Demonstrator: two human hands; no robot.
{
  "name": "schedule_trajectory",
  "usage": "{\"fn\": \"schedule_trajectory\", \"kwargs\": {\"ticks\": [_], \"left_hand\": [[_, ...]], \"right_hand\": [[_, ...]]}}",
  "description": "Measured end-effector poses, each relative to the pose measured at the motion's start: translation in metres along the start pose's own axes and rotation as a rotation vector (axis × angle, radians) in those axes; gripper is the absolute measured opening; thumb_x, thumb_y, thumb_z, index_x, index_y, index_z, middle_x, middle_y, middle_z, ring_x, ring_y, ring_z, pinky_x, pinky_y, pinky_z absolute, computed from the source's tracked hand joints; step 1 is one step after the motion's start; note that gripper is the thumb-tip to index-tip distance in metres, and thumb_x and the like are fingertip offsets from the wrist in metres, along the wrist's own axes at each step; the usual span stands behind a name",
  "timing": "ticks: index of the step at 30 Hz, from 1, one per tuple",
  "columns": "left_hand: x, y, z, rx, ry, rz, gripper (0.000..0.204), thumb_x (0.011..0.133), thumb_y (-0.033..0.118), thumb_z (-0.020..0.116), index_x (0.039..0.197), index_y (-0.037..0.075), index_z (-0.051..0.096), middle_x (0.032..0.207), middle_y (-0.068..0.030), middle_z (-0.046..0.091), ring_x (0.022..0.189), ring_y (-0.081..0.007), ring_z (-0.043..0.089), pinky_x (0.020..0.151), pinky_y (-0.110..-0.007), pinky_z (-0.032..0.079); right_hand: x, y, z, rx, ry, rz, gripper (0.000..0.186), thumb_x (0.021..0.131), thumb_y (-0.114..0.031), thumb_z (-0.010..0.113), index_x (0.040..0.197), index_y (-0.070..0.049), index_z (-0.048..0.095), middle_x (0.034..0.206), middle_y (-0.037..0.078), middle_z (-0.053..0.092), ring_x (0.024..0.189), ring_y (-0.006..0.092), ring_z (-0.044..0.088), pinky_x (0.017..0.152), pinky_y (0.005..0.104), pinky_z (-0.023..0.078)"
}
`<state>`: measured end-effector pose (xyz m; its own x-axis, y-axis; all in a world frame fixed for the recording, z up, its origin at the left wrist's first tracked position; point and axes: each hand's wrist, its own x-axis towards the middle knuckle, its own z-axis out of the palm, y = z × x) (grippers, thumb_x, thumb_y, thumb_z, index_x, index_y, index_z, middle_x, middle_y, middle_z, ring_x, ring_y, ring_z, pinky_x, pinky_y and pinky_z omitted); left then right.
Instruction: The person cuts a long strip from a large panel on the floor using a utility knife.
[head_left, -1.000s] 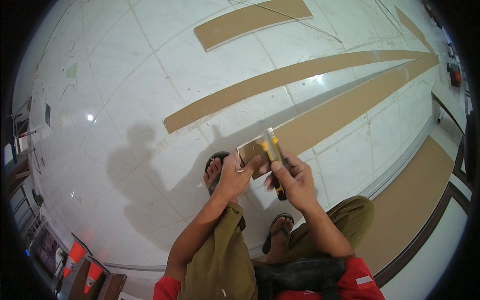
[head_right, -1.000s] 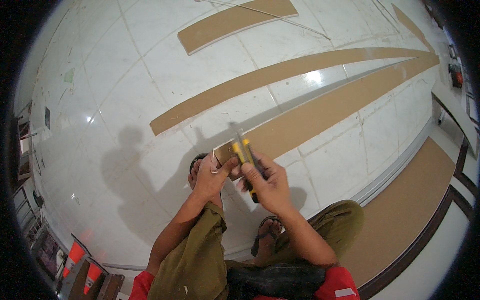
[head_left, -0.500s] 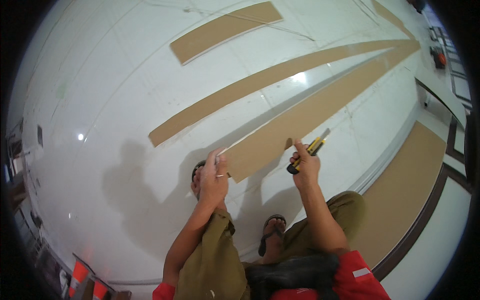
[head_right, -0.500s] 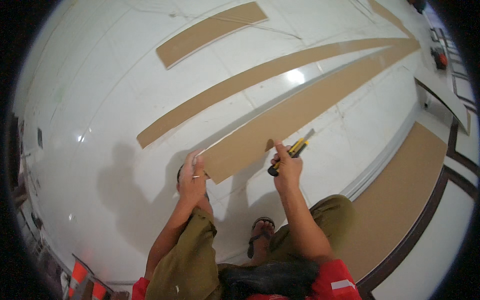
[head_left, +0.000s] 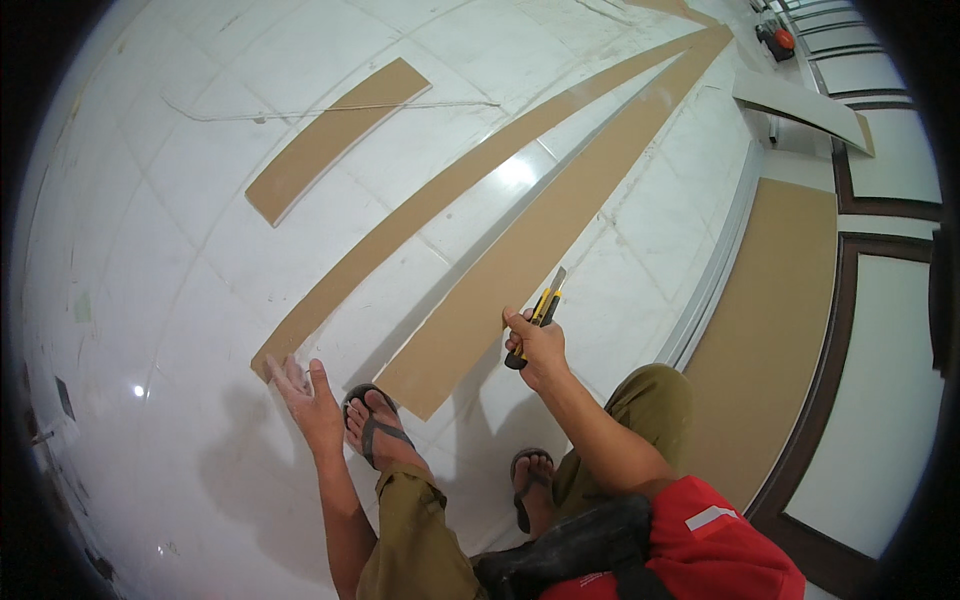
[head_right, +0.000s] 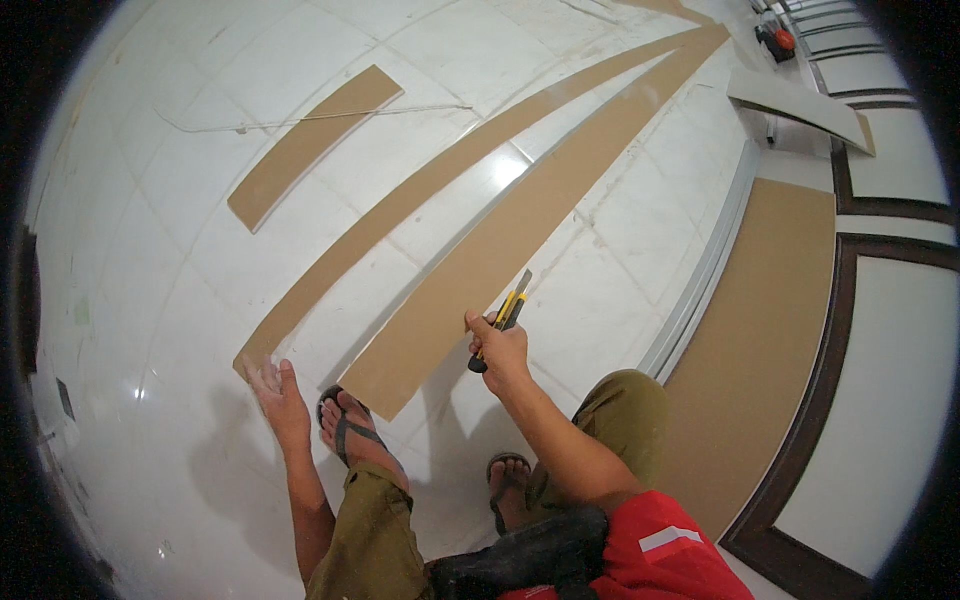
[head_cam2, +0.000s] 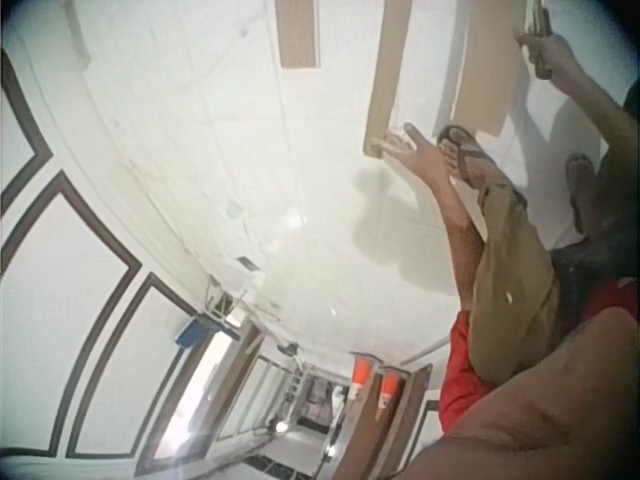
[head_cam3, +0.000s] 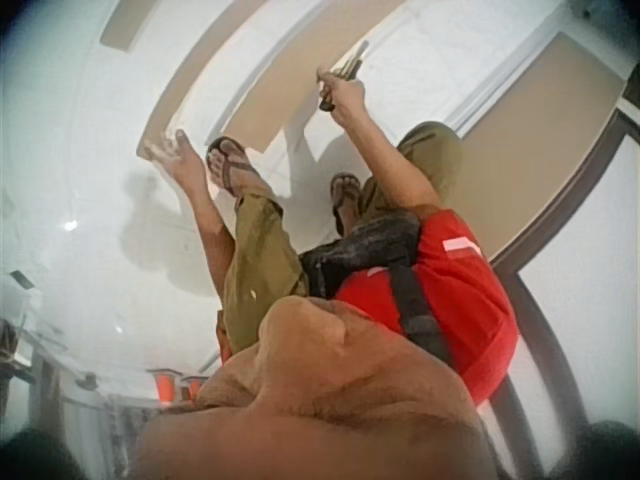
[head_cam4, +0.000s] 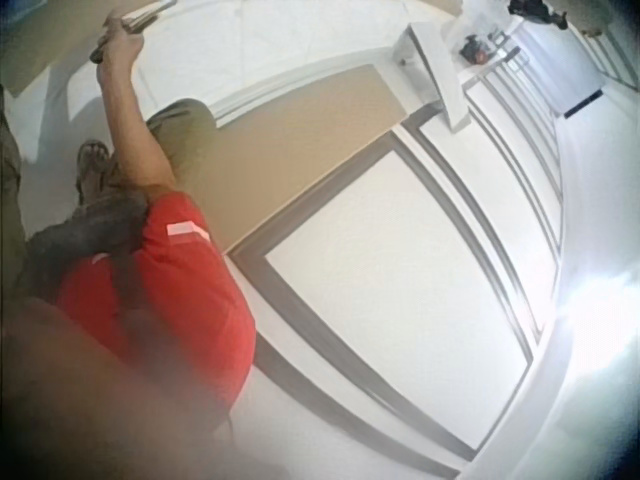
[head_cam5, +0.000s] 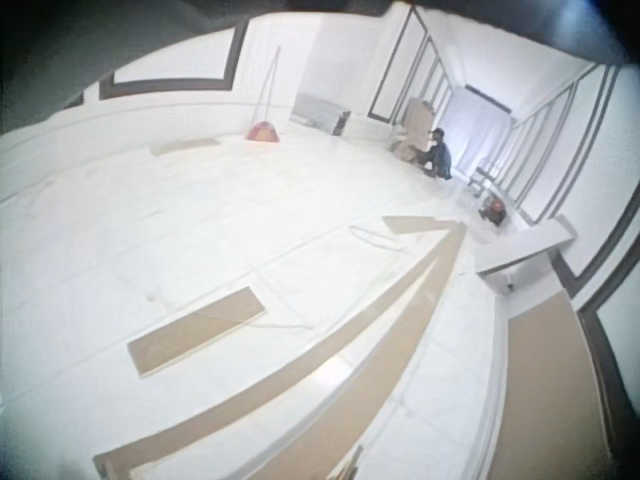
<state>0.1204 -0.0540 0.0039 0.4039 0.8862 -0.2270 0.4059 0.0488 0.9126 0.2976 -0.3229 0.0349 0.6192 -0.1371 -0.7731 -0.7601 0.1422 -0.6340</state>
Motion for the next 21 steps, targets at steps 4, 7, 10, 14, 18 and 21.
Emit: {"fn": "schedule_trajectory", "kwargs": {"ticks": [4, 7, 10, 14, 18, 21], "left_hand": [[0.008, 0.061, 0.016, 0.411, -0.448, -0.016, 0.062, 0.109, 0.038, 0.064, 0.156, -0.002, 0.054, 0.152, -0.0270, 0.062, 0.147, -0.0399, 0.053, 0.123, -0.047, 0.041], [0.006, 0.072, 0.039, 0.601, -0.696, 0.165, 0.060, 0.104, 0.042, 0.069, 0.148, 0.001, 0.062, 0.145, -0.0254, 0.066, 0.139, -0.0425, 0.060, 0.117, -0.047, 0.046], [0.000, 0.087, 0.078, 0.685, -0.988, 0.228, 0.056, 0.101, 0.046, 0.071, 0.132, 0.000, 0.070, 0.117, -0.0273, 0.076, 0.111, -0.0454, 0.072, 0.098, -0.053, 0.056], [0.014, 0.079, 0.089, 0.653, -1.062, 0.170, 0.053, 0.099, 0.048, 0.073, 0.117, -0.002, 0.074, 0.100, -0.0262, 0.077, 0.094, -0.0459, 0.074, 0.086, -0.052, 0.058], [0.017, 0.082, 0.072, 0.639, -1.044, 0.102, 0.038, 0.099, 0.037, 0.076, 0.108, 0.000, 0.079, 0.100, -0.0251, 0.079, 0.091, -0.0414, 0.077, 0.081, -0.047, 0.059], [0.014, 0.089, 0.044, 0.724, -0.885, 0.186, 0.034, 0.099, 0.034, 0.078, 0.108, 0.001, 0.079, 0.095, -0.0240, 0.078, 0.085, -0.0420, 0.076, 0.078, -0.046, 0.059]], "right_hand": [[0.006, 0.003, -0.016, -0.017, 0.021, 0.008, 0.033, 0.093, -0.009, 0.087, 0.095, -0.012, 0.055, 0.078, 0.001, 0.059, 0.061, 0.0138, 0.055, 0.059, 0.0322, 0.049], [0.005, 0.017, -0.006, -0.034, -0.007, 0.003, 0.032, 0.092, -0.011, 0.088, 0.095, -0.010, 0.056, 0.080, 0.004, 0.063, 0.061, 0.0139, 0.056, 0.057, 0.0317, 0.048], [0.000, 0.026, -0.005, -0.047, -0.043, -0.005, 0.032, 0.092, -0.012, 0.088, 0.094, -0.009, 0.056, 0.081, 0.005, 0.065, 0.061, 0.0139, 0.057, 0.055, 0.0314, 0.047], [-0.008, 0.035, -0.008, -0.060, -0.143, 0.029, 0.034, 0.091, -0.013, 0.090, 0.093, -0.009, 0.056, 0.079, 0.005, 0.065, 0.061, 0.0135, 0.058, 0.055, 0.0317, 0.048], [-0.012, 0.036, -0.011, -0.199, -0.084, 0.000, 0.038, 0.095, -0.030, 0.088, 0.090, -0.009, 0.057, 0.076, 0.004, 0.064, 0.062, 0.0122, 0.059, 0.056, 0.0299, 0.049], [-0.014, 0.024, -0.012, -0.309, -0.016, -0.085, 0.038, 0.099, -0.036, 0.084, 0.090, -0.007, 0.059, 0.076, 0.003, 0.064, 0.061, 0.0111, 0.058, 0.056, 0.0293, 0.048]]}}
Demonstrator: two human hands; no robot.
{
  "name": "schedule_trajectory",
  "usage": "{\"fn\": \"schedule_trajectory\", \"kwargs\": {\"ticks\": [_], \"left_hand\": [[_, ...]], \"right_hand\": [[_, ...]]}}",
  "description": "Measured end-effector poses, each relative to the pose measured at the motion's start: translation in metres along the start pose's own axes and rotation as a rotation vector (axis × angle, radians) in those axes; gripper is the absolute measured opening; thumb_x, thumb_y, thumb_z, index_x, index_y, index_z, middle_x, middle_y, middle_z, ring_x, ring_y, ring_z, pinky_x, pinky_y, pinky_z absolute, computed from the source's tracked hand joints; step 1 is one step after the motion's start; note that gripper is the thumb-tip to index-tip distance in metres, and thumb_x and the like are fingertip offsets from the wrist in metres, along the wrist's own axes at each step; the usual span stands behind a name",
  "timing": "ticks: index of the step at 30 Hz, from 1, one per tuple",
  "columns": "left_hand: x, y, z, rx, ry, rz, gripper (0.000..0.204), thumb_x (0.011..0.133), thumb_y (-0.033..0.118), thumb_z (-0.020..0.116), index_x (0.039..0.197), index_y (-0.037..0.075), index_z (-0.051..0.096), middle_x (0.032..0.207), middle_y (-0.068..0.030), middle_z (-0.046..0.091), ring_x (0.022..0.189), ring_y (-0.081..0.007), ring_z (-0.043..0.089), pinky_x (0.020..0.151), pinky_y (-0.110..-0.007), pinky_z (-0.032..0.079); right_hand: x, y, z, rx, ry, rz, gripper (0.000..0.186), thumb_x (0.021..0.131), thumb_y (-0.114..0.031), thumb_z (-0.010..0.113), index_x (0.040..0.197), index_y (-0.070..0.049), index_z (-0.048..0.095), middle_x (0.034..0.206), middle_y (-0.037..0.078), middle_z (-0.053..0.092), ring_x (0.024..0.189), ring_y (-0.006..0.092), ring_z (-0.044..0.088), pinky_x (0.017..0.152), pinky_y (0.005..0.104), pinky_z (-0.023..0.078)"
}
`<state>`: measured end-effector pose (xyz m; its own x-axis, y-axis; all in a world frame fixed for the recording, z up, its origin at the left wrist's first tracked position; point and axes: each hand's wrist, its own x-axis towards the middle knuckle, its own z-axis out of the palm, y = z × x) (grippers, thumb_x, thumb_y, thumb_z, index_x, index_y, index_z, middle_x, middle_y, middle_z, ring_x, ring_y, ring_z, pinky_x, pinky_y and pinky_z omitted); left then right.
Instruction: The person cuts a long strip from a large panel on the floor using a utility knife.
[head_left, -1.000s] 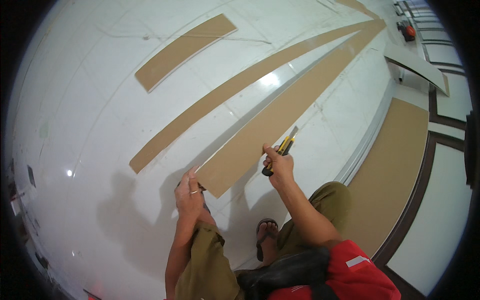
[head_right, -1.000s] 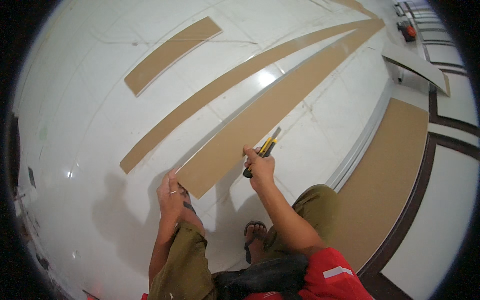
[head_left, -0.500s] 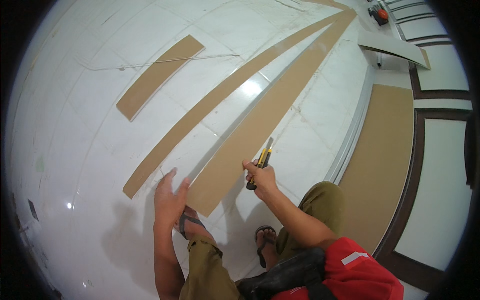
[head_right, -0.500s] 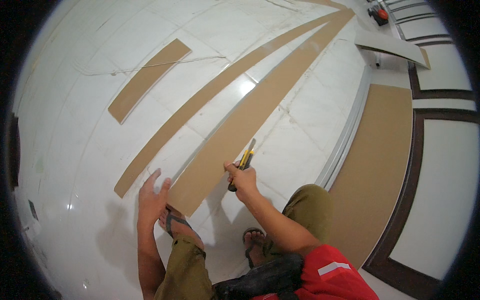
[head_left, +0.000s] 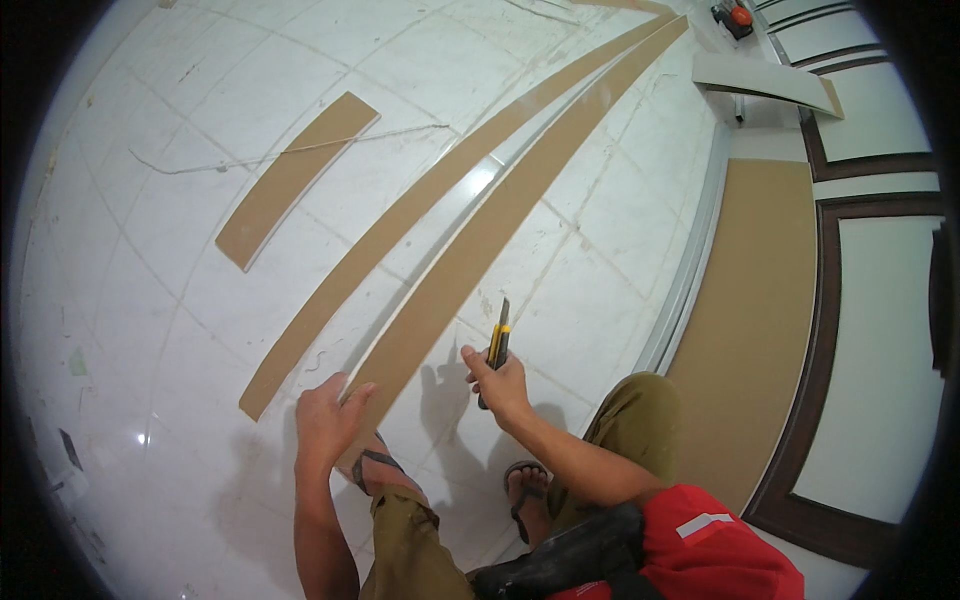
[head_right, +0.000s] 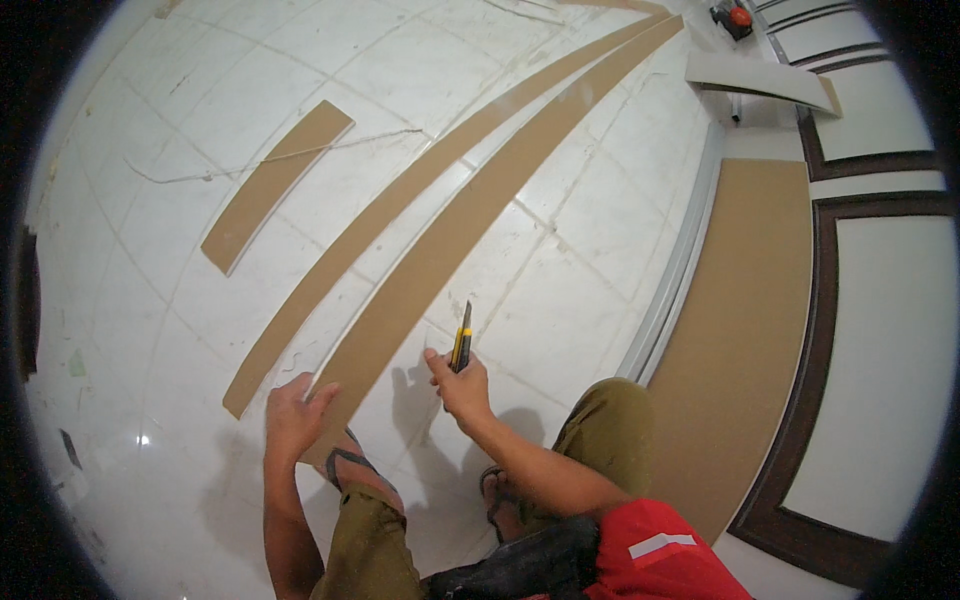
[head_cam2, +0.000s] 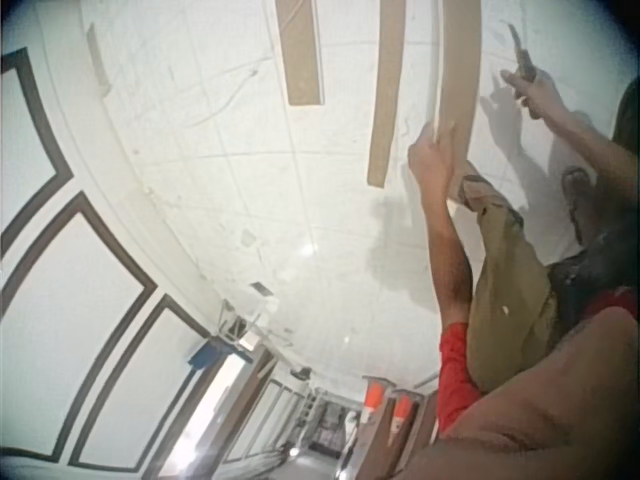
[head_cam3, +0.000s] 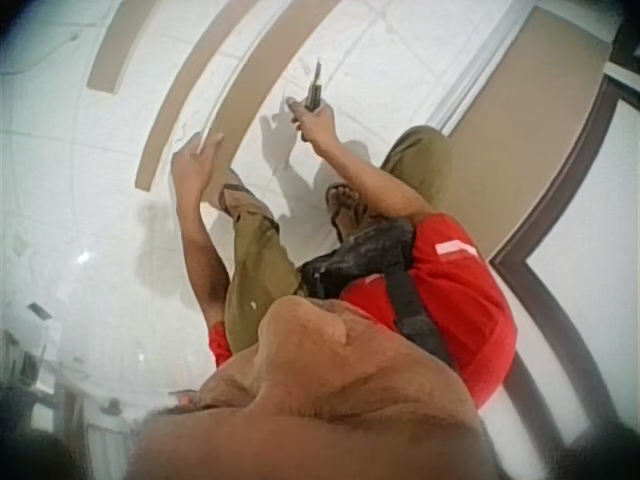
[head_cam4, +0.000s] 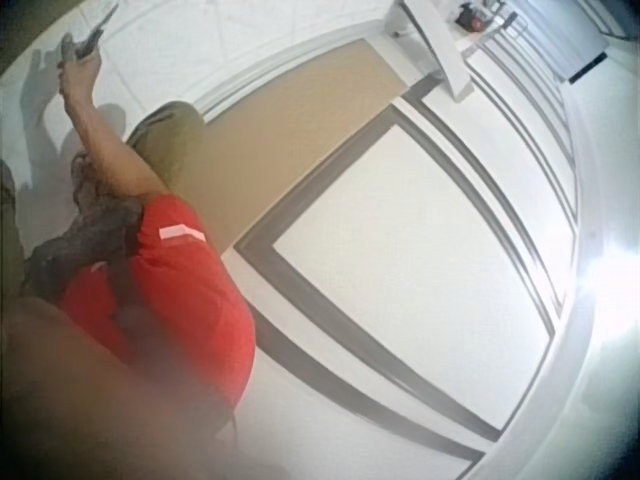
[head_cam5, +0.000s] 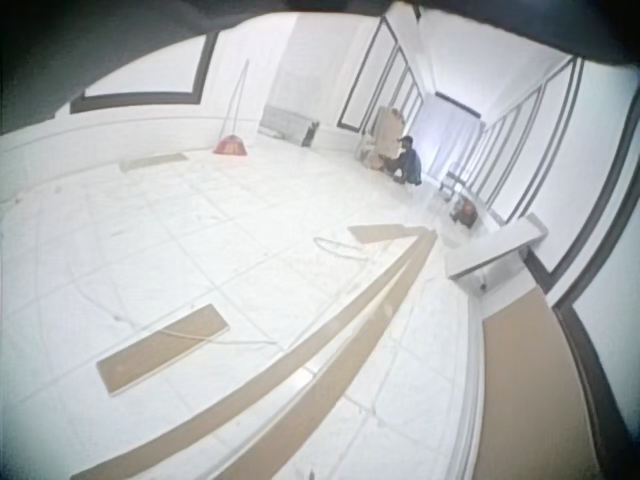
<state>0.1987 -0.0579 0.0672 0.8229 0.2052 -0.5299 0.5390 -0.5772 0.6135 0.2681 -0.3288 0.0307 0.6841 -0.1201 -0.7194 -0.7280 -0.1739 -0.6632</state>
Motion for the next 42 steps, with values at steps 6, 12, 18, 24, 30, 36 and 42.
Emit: {"fn": "schedule_trajectory", "kwargs": {"ticks": [6, 12, 18, 24, 30, 36, 42], "left_hand": [[-0.046, -0.063, 0.001, 0.160, 0.317, -0.006, 0.029, 0.100, 0.031, 0.077, 0.112, 0.004, 0.079, 0.089, -0.0213, 0.077, 0.079, -0.0411, 0.074, 0.071, -0.047, 0.057], [-0.091, -0.127, 0.012, 0.117, 0.415, -0.005, 0.025, 0.100, 0.028, 0.077, 0.111, 0.005, 0.079, 0.091, -0.0198, 0.077, 0.078, -0.0380, 0.075, 0.071, -0.044, 0.057], [-0.091, -0.146, -0.001, 0.068, 0.329, -0.019, 0.023, 0.101, 0.024, 0.076, 0.110, 0.003, 0.077, 0.088, -0.0199, 0.077, 0.077, -0.0372, 0.076, 0.071, -0.044, 0.057], [-0.072, -0.154, -0.006, 0.088, 0.280, -0.097, 0.023, 0.098, 0.024, 0.081, 0.101, 0.002, 0.074, 0.083, -0.0189, 0.078, 0.074, -0.0328, 0.078, 0.070, -0.044, 0.058], [-0.059, -0.158, -0.007, 0.151, 0.264, -0.182, 0.030, 0.092, 0.028, 0.087, 0.095, 0.001, 0.073, 0.084, -0.0196, 0.078, 0.075, -0.0321, 0.078, 0.071, -0.044, 0.059], [-0.056, -0.152, -0.006, 0.135, 0.289, -0.188, 0.035, 0.089, 0.031, 0.090, 0.096, 0.001, 0.074, 0.085, -0.0197, 0.079, 0.074, -0.0334, 0.078, 0.072, -0.044, 0.059], [-0.058, -0.157, -0.004, 0.043, 0.318, -0.220, 0.040, 0.085, 0.034, 0.092, 0.093, 0.000, 0.073, 0.082, -0.0197, 0.077, 0.074, -0.0365, 0.075, 0.071, -0.046, 0.056]], "right_hand": [[0.018, -0.028, -0.003, -0.038, 0.001, -0.251, 0.038, 0.105, -0.040, 0.075, 0.094, -0.007, 0.060, 0.077, 0.003, 0.064, 0.057, 0.0090, 0.055, 0.051, 0.0267, 0.044], [0.022, -0.071, 0.004, -0.039, -0.232, -0.433, 0.040, 0.114, -0.041, 0.061, 0.110, 0.000, 0.063, 0.082, 0.006, 0.068, 0.063, 0.0096, 0.059, 0.058, 0.0278, 0.050], [0.057, -0.074, 0.007, -0.152, -0.325, -0.277, 0.037, 0.114, -0.037, 0.061, 0.110, 0.000, 0.065, 0.083, 0.005, 0.069, 0.064, 0.0098, 0.060, 0.059, 0.0278, 0.050], [0.113, -0.093, -0.003, -0.090, -0.227, -0.341, 0.044, 0.113, -0.043, 0.062, 0.097, -0.001, 0.062, 0.073, 0.006, 0.064, 0.059, 0.0119, 0.061, 0.054, 0.0293, 0.050], [0.157, -0.121, -0.009, -0.125, -0.081, -0.351, 0.055, 0.109, -0.053, 0.064, 0.087, -0.003, 0.060, 0.066, 0.007, 0.060, 0.051, 0.0147, 0.058, 0.049, 0.0315, 0.048], [0.180, -0.138, -0.004, -0.167, -0.008, -0.350, 0.058, 0.108, -0.058, 0.062, 0.088, -0.004, 0.061, 0.068, 0.007, 0.061, 0.052, 0.0144, 0.060, 0.049, 0.0308, 0.050], [0.187, -0.140, 0.001, -0.292, 0.015, -0.357, 0.059, 0.108, -0.059, 0.062, 0.086, -0.004, 0.063, 0.066, 0.006, 0.060, 0.050, 0.0150, 0.059, 0.046, 0.0323, 0.048]]}}
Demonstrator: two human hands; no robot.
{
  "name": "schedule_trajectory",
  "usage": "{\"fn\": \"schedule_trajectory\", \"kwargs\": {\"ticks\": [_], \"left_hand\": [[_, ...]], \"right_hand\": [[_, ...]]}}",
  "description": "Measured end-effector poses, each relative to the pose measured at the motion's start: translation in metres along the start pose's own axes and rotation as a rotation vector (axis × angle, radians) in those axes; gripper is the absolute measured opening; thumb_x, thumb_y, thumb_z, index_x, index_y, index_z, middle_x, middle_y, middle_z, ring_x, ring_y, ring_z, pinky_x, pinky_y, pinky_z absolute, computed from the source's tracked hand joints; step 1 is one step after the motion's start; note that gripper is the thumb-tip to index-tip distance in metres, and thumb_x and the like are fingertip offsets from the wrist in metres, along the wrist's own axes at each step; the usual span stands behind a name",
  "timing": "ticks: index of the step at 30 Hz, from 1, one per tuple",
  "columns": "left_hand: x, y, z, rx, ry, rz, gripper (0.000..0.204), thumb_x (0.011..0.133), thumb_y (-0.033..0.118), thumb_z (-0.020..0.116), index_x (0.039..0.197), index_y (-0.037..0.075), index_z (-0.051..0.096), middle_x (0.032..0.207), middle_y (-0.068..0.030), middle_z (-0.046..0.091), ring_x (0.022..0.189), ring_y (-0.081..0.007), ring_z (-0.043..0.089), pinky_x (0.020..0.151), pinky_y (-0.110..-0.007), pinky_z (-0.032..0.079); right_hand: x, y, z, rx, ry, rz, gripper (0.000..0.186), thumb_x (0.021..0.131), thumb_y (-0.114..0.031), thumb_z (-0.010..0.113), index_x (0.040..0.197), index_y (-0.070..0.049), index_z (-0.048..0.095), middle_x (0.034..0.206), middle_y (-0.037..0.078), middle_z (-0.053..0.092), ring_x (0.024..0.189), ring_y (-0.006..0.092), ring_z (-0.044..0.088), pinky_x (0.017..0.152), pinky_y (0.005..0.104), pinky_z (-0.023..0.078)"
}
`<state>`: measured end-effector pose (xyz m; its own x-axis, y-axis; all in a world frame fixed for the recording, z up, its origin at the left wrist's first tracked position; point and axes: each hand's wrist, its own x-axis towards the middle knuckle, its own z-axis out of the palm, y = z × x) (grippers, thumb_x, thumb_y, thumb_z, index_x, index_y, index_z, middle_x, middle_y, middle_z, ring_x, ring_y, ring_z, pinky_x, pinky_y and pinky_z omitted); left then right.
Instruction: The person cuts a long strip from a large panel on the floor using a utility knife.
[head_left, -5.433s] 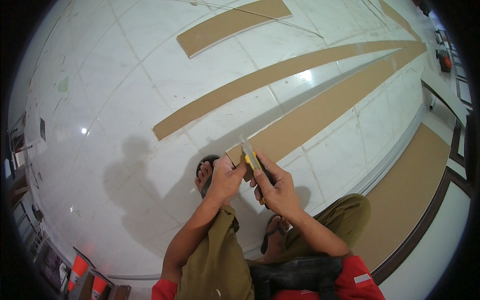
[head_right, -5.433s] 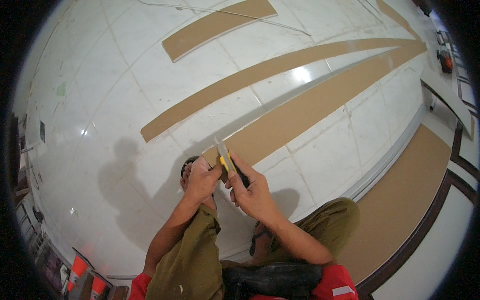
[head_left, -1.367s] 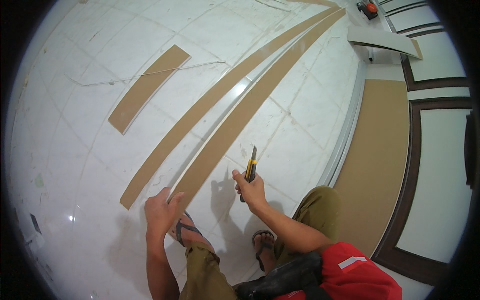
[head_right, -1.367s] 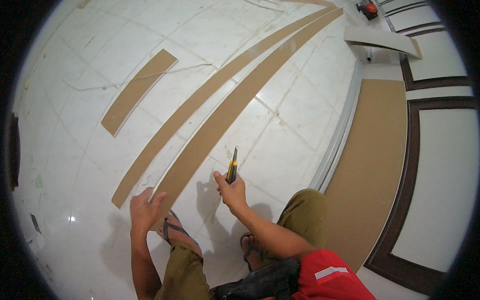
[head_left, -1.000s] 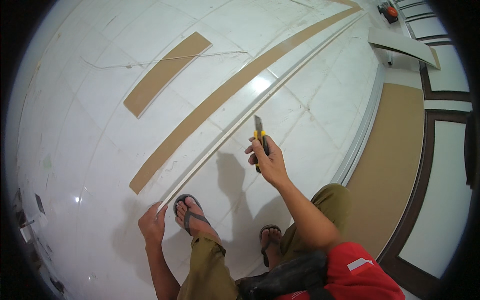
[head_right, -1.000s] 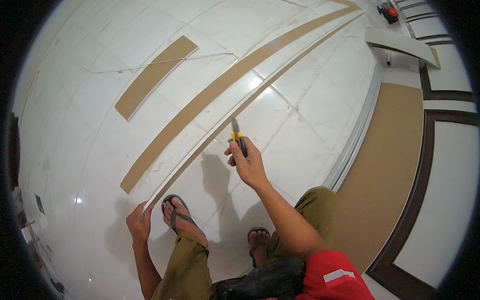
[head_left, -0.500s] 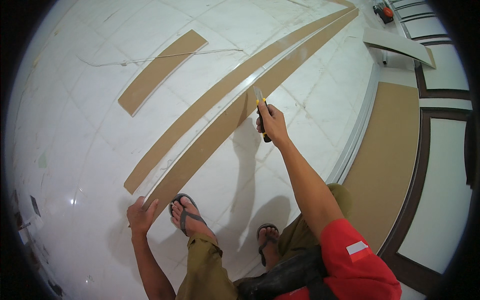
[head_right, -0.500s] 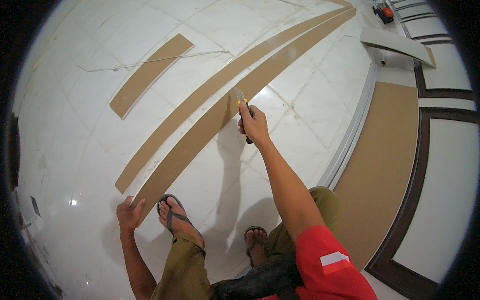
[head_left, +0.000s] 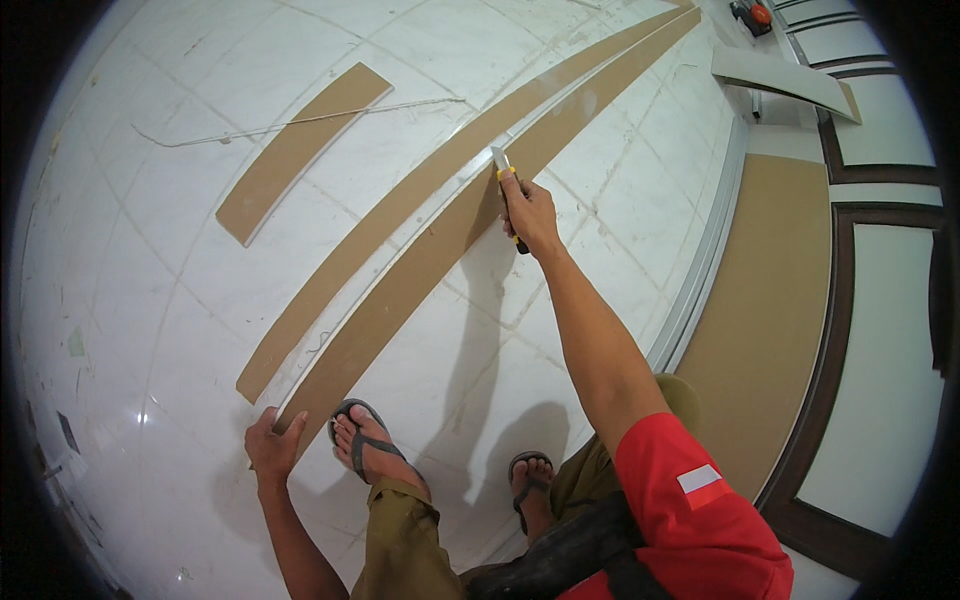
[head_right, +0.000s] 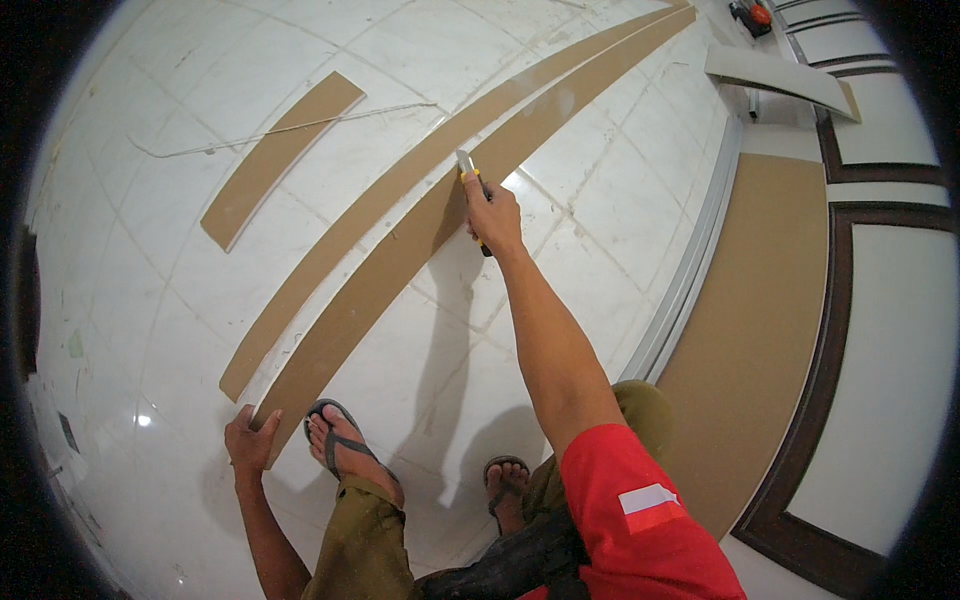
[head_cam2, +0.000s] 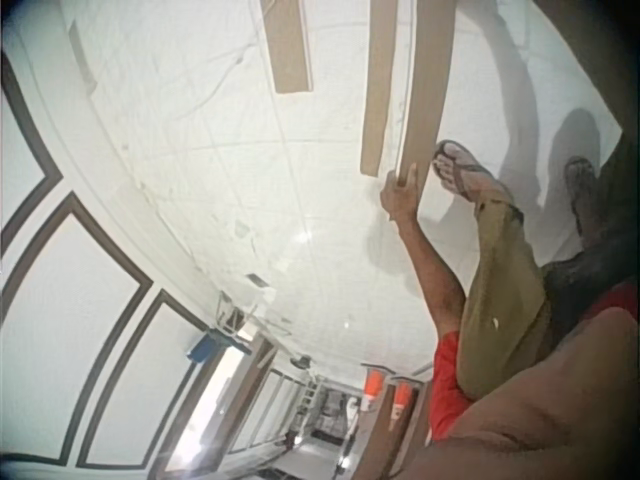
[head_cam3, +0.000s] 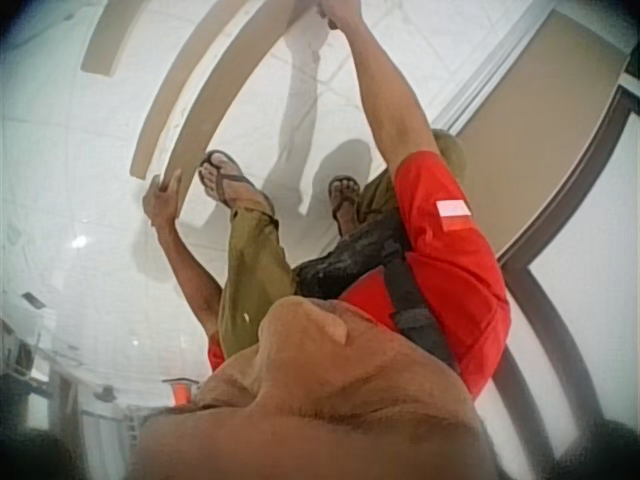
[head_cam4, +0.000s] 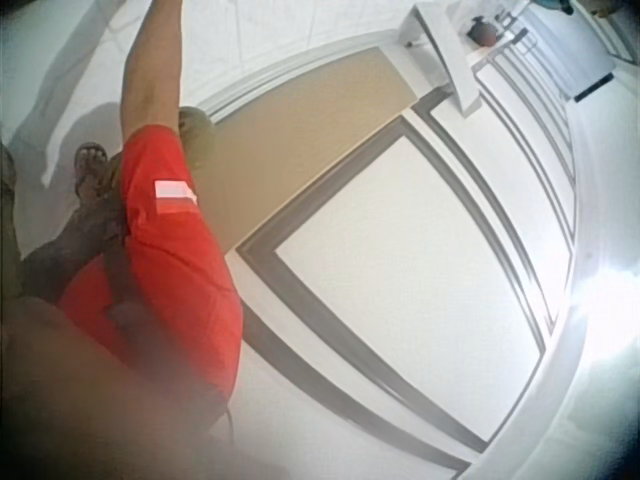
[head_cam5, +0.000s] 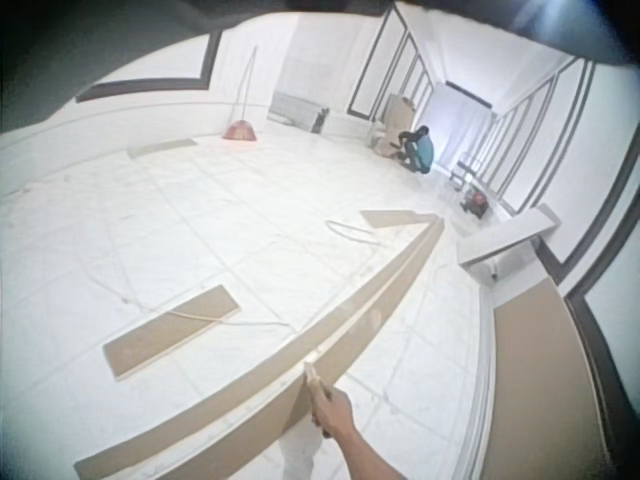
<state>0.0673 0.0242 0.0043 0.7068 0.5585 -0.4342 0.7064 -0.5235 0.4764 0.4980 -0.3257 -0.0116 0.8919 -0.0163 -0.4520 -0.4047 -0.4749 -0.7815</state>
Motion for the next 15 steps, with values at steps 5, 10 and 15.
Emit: {"fn": "schedule_trajectory", "kwargs": {"ticks": [5, 10, 15], "left_hand": [[-0.002, 0.004, 0.002, 0.048, 0.005, 0.023, 0.041, 0.085, 0.034, 0.092, 0.092, 0.000, 0.072, 0.081, -0.0199, 0.076, 0.071, -0.0366, 0.074, 0.070, -0.046, 0.055], [-0.009, 0.005, 0.001, 0.064, 0.021, -0.019, 0.040, 0.085, 0.035, 0.092, 0.091, 0.000, 0.073, 0.080, -0.0193, 0.076, 0.070, -0.0361, 0.073, 0.068, -0.046, 0.055], [-0.011, 0.000, 0.006, -0.012, 0.069, 0.066, 0.037, 0.087, 0.030, 0.091, 0.094, -0.001, 0.072, 0.074, -0.0151, 0.074, 0.062, -0.0248, 0.067, 0.064, -0.042, 0.053]], "right_hand": [[0.016, -0.010, -0.012, -0.091, 0.152, -0.032, 0.060, 0.106, -0.057, 0.063, 0.092, 0.000, 0.071, 0.063, 0.008, 0.062, 0.050, 0.0189, 0.064, 0.048, 0.0359, 0.051], [0.011, -0.022, -0.021, -0.175, 0.106, -0.027, 0.061, 0.106, -0.057, 0.061, 0.089, 0.000, 0.070, 0.062, 0.009, 0.063, 0.051, 0.0190, 0.065, 0.049, 0.0358, 0.052], [0.004, -0.011, -0.027, -0.205, 0.008, -0.019, 0.063, 0.105, -0.058, 0.062, 0.084, 0.000, 0.067, 0.062, 0.008, 0.062, 0.050, 0.0175, 0.064, 0.048, 0.0351, 0.051]]}}
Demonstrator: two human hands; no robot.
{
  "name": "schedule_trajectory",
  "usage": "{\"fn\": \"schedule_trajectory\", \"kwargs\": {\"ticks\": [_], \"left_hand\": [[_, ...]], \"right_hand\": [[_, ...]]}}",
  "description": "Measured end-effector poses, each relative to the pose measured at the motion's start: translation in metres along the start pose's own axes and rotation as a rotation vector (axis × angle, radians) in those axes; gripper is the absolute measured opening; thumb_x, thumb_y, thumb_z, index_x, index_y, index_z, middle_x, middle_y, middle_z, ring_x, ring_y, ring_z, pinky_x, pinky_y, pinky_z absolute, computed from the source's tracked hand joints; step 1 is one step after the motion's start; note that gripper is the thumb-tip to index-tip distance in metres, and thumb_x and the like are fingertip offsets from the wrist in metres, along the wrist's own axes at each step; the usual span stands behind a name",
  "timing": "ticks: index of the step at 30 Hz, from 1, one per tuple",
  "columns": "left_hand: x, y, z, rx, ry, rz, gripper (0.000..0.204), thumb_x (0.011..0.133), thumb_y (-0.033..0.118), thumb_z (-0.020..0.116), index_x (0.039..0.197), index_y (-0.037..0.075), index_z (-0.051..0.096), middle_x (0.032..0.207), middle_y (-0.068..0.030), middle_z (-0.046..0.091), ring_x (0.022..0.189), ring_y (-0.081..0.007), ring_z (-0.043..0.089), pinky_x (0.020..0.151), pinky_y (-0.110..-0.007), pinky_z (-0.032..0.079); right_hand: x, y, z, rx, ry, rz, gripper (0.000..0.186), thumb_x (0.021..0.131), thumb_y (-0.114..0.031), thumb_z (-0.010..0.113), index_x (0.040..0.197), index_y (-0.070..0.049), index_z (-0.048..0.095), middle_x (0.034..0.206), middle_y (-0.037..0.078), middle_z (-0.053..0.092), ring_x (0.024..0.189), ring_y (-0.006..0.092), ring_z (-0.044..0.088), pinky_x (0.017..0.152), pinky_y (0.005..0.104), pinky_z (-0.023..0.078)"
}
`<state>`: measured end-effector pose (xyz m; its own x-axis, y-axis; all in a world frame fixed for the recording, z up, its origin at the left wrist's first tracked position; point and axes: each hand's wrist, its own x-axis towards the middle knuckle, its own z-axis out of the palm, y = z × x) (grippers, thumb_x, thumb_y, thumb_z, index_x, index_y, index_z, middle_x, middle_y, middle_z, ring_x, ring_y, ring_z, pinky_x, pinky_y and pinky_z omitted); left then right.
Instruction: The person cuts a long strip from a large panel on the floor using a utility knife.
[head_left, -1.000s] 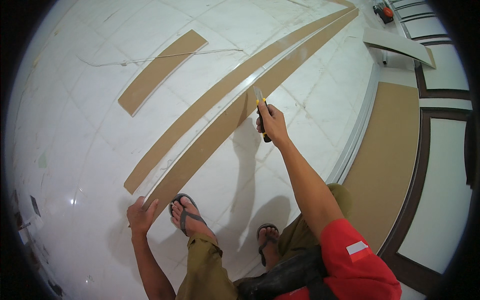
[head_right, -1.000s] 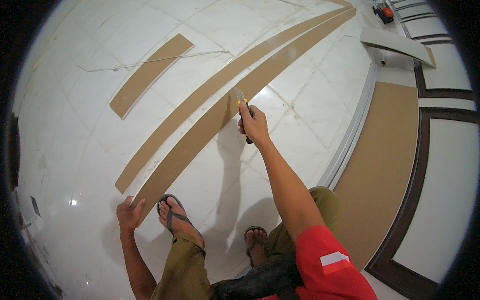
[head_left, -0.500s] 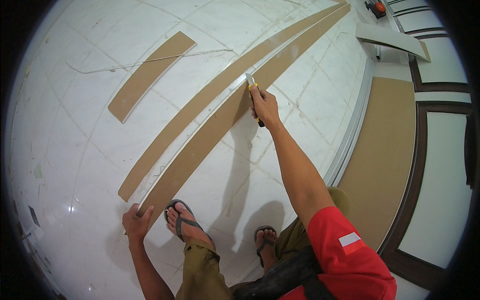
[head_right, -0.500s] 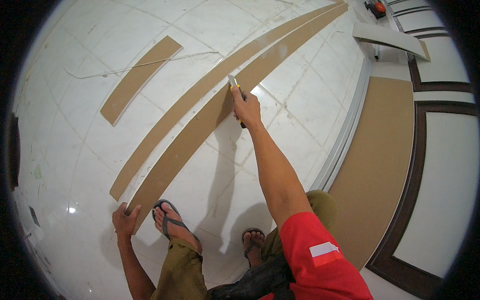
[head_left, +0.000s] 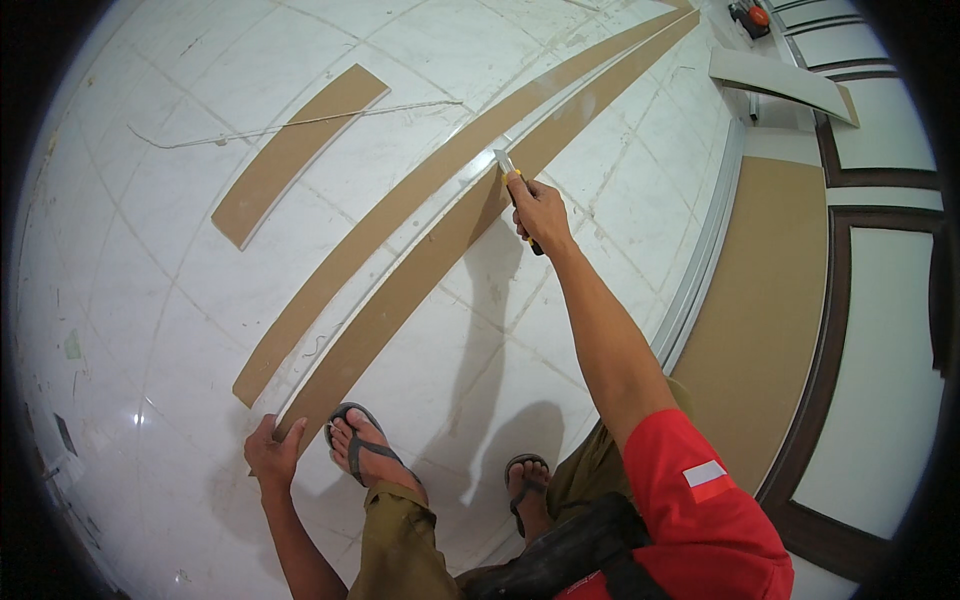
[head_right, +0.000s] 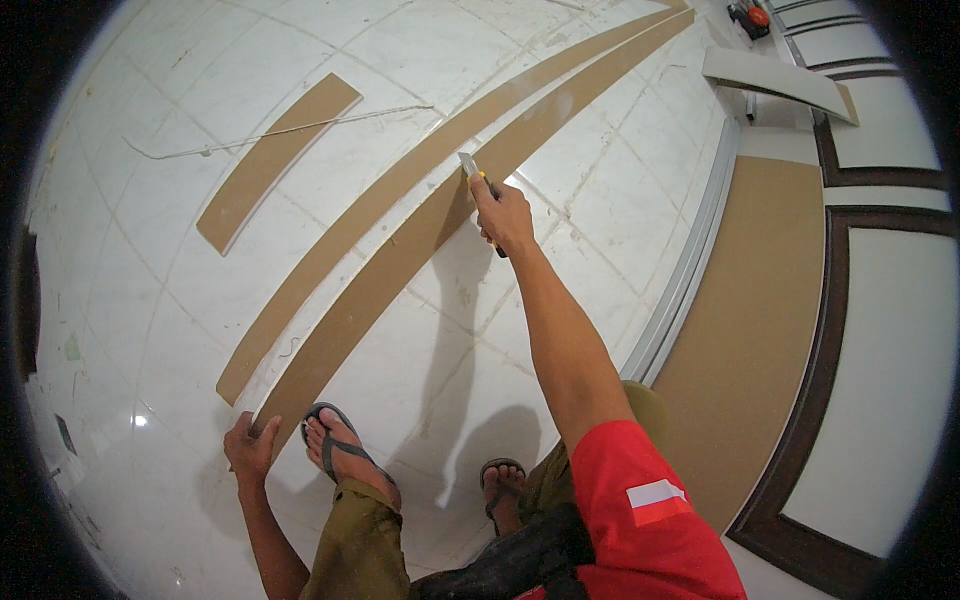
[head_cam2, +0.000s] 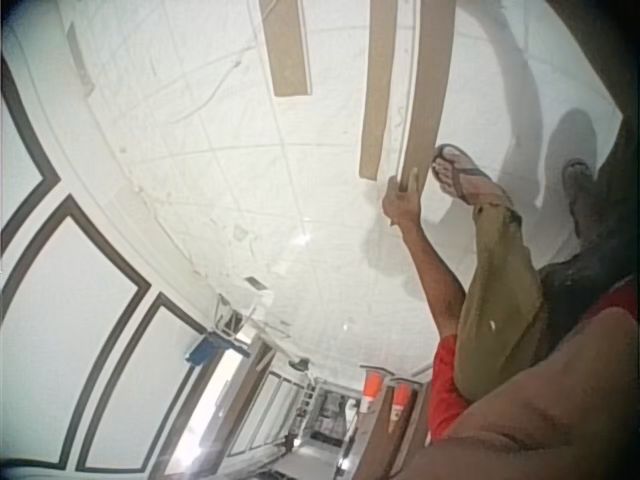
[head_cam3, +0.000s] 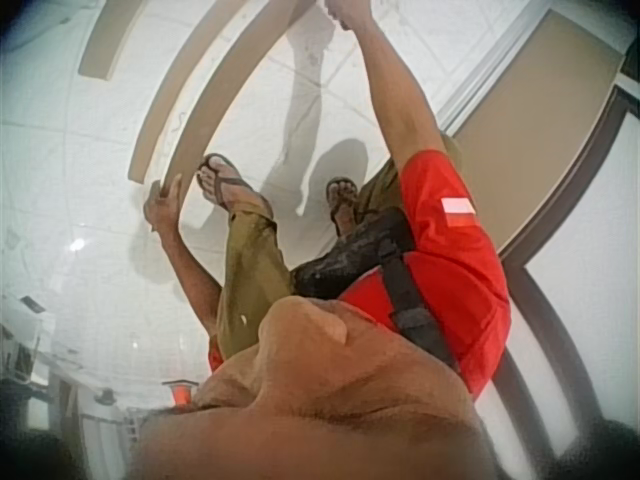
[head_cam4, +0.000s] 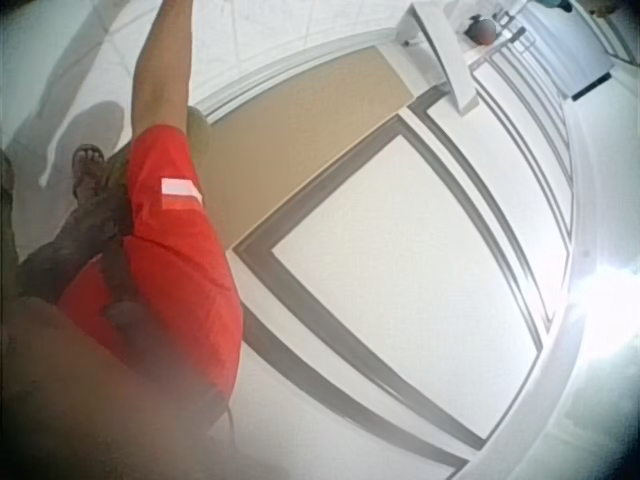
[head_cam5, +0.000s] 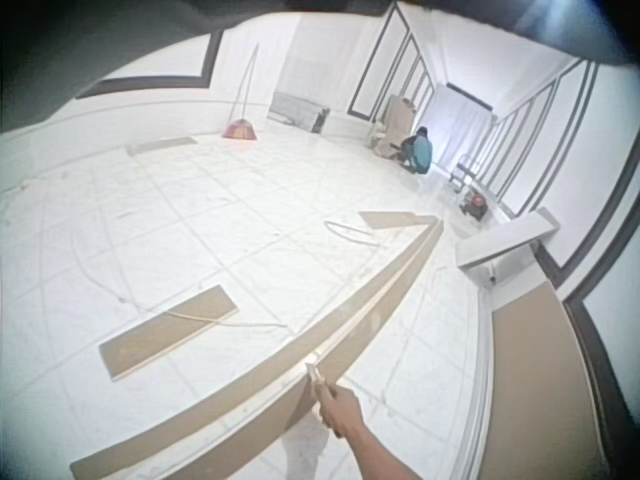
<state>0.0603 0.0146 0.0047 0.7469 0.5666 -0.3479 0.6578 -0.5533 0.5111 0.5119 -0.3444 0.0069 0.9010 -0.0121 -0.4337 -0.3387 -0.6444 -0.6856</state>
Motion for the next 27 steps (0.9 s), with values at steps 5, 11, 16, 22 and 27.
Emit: {"fn": "schedule_trajectory", "kwargs": {"ticks": [5, 11, 16, 22, 27], "left_hand": [[-0.001, -0.005, 0.002, -0.008, -0.025, -0.004, 0.033, 0.089, 0.026, 0.090, 0.094, -0.001, 0.072, 0.074, -0.0145, 0.074, 0.063, -0.0207, 0.067, 0.063, -0.039, 0.052], [-0.005, -0.001, 0.001, -0.070, 0.018, -0.021, 0.037, 0.087, 0.032, 0.092, 0.091, 0.001, 0.071, 0.081, -0.0194, 0.076, 0.071, -0.0368, 0.073, 0.068, -0.046, 0.055], [-0.006, 0.003, 0.000, 0.032, -0.005, 0.020, 0.035, 0.089, 0.029, 0.090, 0.097, -0.001, 0.073, 0.080, -0.0181, 0.077, 0.068, -0.0288, 0.073, 0.066, -0.042, 0.055], [-0.007, -0.002, 0.001, 0.022, 0.015, -0.022, 0.040, 0.087, 0.036, 0.090, 0.091, 0.002, 0.071, 0.081, -0.0206, 0.075, 0.072, -0.0399, 0.071, 0.067, -0.048, 0.054], [-0.007, 0.000, 0.004, 0.019, 0.020, 0.000, 0.040, 0.087, 0.037, 0.090, 0.090, 0.002, 0.071, 0.081, -0.0205, 0.074, 0.071, -0.0410, 0.070, 0.067, -0.048, 0.053]], "right_hand": [[0.000, 0.001, 0.000, 0.089, 0.042, 0.023, 0.065, 0.105, -0.061, 0.062, 0.080, -0.001, 0.065, 0.061, 0.007, 0.061, 0.049, 0.0163, 0.062, 0.046, 0.0340, 0.050], [-0.014, 0.014, 0.000, 0.092, -0.059, 0.044, 0.063, 0.105, -0.061, 0.061, 0.080, -0.003, 0.064, 0.061, 0.008, 0.061, 0.049, 0.0162, 0.061, 0.046, 0.0336, 0.050], [-0.010, 0.009, 0.002, 0.103, -0.032, 0.024, 0.063, 0.106, -0.061, 0.061, 0.081, -0.003, 0.063, 0.061, 0.007, 0.060, 0.048, 0.0162, 0.060, 0.047, 0.0344, 0.050], [-0.022, 0.012, 0.006, 0.114, -0.060, 0.046, 0.063, 0.106, -0.061, 0.061, 0.081, -0.003, 0.063, 0.061, 0.007, 0.060, 0.048, 0.0163, 0.060, 0.048, 0.0347, 0.050], [-0.013, 0.009, 0.006, 0.114, -0.006, 0.025, 0.062, 0.106, -0.060, 0.062, 0.080, -0.004, 0.063, 0.060, 0.007, 0.060, 0.048, 0.0164, 0.060, 0.047, 0.0346, 0.049]]}}
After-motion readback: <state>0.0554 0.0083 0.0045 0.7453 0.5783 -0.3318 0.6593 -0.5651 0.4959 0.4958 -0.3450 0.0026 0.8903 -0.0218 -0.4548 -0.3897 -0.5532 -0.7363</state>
